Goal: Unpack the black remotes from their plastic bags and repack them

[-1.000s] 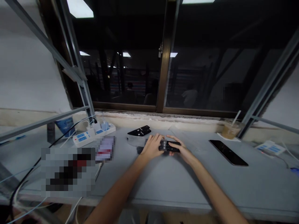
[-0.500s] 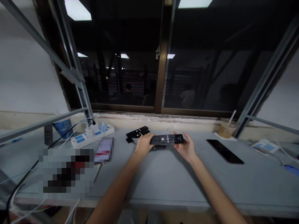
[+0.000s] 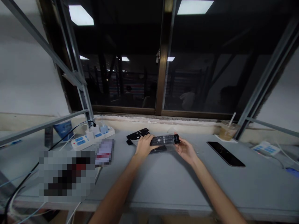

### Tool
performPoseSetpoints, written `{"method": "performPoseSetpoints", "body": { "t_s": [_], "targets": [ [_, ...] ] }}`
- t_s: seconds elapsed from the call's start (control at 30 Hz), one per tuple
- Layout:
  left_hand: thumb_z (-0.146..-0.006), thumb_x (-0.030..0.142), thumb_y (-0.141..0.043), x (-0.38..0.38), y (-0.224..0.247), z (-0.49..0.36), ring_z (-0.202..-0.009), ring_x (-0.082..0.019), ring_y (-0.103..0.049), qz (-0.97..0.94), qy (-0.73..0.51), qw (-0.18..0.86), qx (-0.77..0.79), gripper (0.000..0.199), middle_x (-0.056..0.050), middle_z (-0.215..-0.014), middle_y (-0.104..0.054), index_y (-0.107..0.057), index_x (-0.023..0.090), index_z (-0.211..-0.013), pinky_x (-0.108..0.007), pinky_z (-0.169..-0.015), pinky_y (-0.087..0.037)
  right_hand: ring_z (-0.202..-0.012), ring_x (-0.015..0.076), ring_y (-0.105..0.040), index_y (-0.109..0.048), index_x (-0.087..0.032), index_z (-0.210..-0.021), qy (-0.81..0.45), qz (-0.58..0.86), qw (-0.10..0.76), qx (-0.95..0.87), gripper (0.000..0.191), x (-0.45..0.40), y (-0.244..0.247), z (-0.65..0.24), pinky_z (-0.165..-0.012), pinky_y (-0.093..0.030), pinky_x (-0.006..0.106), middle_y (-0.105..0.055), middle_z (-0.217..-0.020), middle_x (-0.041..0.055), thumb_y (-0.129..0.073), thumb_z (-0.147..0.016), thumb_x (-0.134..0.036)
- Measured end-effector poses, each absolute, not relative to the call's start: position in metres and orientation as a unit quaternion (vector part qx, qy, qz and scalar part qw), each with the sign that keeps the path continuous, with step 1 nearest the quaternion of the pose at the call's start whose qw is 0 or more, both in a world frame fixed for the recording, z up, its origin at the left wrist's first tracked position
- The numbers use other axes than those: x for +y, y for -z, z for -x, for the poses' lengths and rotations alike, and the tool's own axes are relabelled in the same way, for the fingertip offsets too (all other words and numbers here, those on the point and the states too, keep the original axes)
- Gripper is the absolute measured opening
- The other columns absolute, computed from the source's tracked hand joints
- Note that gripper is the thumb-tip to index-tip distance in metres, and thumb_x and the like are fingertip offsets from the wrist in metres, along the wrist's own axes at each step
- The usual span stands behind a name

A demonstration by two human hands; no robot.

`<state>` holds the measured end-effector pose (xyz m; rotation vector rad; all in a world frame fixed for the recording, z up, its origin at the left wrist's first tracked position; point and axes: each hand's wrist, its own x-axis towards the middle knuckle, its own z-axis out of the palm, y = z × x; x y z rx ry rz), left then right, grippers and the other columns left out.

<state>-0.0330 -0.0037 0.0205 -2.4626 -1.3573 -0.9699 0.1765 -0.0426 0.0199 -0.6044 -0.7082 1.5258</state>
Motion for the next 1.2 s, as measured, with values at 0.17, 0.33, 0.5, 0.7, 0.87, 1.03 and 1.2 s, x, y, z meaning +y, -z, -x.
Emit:
{"method": "performPoseSetpoints", "body": {
  "t_s": [0.17, 0.33, 0.5, 0.7, 0.87, 1.03, 1.2],
  "targets": [
    [-0.073, 0.050, -0.060, -0.004, -0.021, 0.033, -0.084, -0.020, -0.057, 0.832, 0.323, 0.087, -0.443, 0.035, -0.002, -0.088, -0.062, -0.058, 0.020, -0.090, -0.031, -0.076, -0.038, -0.049, 0.0045, -0.050, -0.064, -0.029, -0.101, -0.648, 0.293, 0.622, -0.328, 0.040, -0.042, -0.017, -0.177, -0.042, -0.042, 0.015, -0.062, -0.073, -0.0045, -0.070, -0.064, -0.015],
    [-0.073, 0.050, -0.061, -0.007, -0.022, 0.031, -0.084, -0.020, -0.057, 0.836, 0.323, 0.090, -0.435, 0.033, -0.002, -0.087, -0.062, -0.059, 0.020, -0.088, -0.031, -0.076, -0.038, -0.048, 0.0034, -0.045, -0.065, -0.031, -0.100, -0.630, 0.328, 0.610, -0.352, 0.043, -0.043, -0.015, -0.176, -0.042, -0.039, 0.013, -0.057, -0.065, -0.0055, -0.075, -0.060, -0.018],
    [-0.070, 0.049, -0.063, -0.011, -0.023, 0.029, -0.086, -0.020, -0.056, 0.838, 0.332, 0.088, -0.424, 0.034, -0.002, -0.088, -0.061, -0.059, 0.021, -0.088, -0.031, -0.079, -0.037, -0.047, 0.0027, -0.040, -0.064, -0.030, -0.104, -0.625, 0.353, 0.585, -0.378, 0.049, -0.043, -0.013, -0.176, -0.043, -0.036, 0.014, -0.054, -0.066, -0.0049, -0.078, -0.058, -0.023],
    [-0.071, 0.049, -0.063, -0.014, -0.025, 0.028, -0.088, -0.020, -0.055, 0.844, 0.330, 0.088, -0.414, 0.034, -0.002, -0.087, -0.061, -0.059, 0.021, -0.090, -0.031, -0.080, -0.036, -0.047, 0.0046, -0.039, -0.062, -0.027, -0.108, -0.600, 0.372, 0.576, -0.411, 0.051, -0.043, -0.010, -0.173, -0.044, -0.035, 0.017, -0.046, -0.058, -0.0060, -0.077, -0.060, -0.026],
    [-0.071, 0.054, -0.060, -0.013, -0.023, 0.026, -0.088, -0.021, -0.055, 0.849, 0.326, 0.074, -0.408, 0.037, -0.003, -0.087, -0.060, -0.059, 0.021, -0.087, -0.032, -0.081, -0.036, -0.049, 0.0055, -0.041, -0.057, -0.026, -0.115, -0.584, 0.400, 0.547, -0.446, 0.053, -0.044, -0.010, -0.168, -0.043, -0.034, 0.017, -0.049, -0.061, -0.0051, -0.073, -0.064, -0.031],
    [-0.071, 0.050, -0.062, -0.013, -0.022, 0.026, -0.090, -0.020, -0.055, 0.854, 0.319, 0.053, -0.408, 0.035, -0.002, -0.090, -0.060, -0.059, 0.021, -0.090, -0.033, -0.084, -0.035, -0.051, 0.0074, -0.047, -0.062, -0.017, -0.100, -0.570, 0.424, 0.504, -0.492, 0.039, -0.046, -0.010, -0.164, -0.041, -0.032, 0.019, -0.056, -0.065, -0.0003, -0.068, -0.068, -0.040],
    [-0.072, 0.050, -0.062, -0.012, -0.020, 0.024, -0.091, -0.020, -0.054, 0.863, 0.307, 0.054, -0.398, 0.037, -0.003, -0.091, -0.060, -0.058, 0.020, -0.093, -0.033, -0.085, -0.035, -0.048, 0.0063, -0.046, -0.062, -0.018, -0.104, -0.552, 0.426, 0.483, -0.530, 0.041, -0.046, -0.010, -0.164, -0.040, -0.030, 0.019, -0.060, -0.069, 0.0008, -0.065, -0.070, -0.041]
  ]
}}
